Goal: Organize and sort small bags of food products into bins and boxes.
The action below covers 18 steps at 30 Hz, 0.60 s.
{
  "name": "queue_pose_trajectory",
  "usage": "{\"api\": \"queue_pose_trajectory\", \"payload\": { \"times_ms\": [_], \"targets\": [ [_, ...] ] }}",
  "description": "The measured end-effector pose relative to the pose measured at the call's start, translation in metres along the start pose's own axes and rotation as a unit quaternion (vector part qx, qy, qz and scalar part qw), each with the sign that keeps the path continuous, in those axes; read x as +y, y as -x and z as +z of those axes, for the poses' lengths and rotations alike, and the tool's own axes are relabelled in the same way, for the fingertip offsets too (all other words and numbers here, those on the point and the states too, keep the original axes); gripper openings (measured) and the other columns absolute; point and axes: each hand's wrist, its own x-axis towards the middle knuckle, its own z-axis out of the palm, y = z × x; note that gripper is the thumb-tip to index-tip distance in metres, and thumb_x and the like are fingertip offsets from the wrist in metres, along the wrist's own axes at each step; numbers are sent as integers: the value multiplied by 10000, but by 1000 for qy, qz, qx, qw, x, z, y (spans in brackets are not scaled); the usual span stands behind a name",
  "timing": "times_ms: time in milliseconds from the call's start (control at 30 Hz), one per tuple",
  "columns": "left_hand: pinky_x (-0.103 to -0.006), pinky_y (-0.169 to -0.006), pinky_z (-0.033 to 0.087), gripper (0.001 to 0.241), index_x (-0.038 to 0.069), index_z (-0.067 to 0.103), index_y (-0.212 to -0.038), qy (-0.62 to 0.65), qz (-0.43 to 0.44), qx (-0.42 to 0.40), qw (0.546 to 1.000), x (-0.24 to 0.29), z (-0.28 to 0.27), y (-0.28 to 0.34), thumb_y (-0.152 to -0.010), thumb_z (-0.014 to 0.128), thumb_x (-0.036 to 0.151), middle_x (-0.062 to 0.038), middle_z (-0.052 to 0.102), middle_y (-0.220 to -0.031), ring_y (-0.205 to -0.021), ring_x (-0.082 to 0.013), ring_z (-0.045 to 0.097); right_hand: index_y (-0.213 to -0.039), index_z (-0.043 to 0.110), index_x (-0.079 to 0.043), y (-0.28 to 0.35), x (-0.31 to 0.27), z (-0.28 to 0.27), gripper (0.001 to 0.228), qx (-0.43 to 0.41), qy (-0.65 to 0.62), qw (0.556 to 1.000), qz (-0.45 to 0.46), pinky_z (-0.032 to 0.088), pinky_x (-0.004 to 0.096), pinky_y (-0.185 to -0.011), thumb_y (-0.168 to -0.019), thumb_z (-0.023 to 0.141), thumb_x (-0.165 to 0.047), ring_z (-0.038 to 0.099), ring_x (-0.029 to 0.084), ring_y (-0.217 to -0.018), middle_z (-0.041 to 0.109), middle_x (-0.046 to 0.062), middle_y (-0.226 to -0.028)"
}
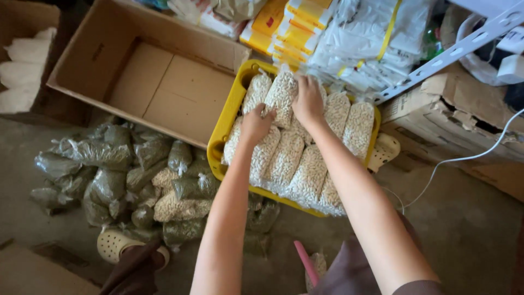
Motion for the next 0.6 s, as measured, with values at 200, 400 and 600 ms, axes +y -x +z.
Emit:
{"api": "queue_pose_trajectory", "payload": {
  "times_ms": [200,400,600],
  "targets": [
    [-525,-1145,437,536,104,621,-1359,-112,21,22,993,16,-7,27,-984,599,486,-205,636,-1399,-1335,-382,584,-1505,447,-105,12,-36,-30,544,2,28,993,-116,316,567,-1212,-1025,598,-313,348,377,-1505,360,174,-1625],
    [-591,-1227,184,549,189,383,-1552,-224,50,104,968,49,-25,111,-1062,400,436,-138,313,-1633,-1549,-309,260,-1673,192,-201,32,-46,-27,721,-154,82,983,-55,145,620,-1259,-1078,373,-566,133,300,-1605,118,84,-1741],
    [-490,-1250,155,626,24,203,-1593,-254,149,132,947,27,19,103,-1103,282,406,-175,222,-1667,-1548,-339,176,-1669,162,-197,35,-44,-23,739,-165,99,980,-60,113,642,-1236,-1057,400,-537,73,295,-1595,84,98,-1743]
  ]
}}
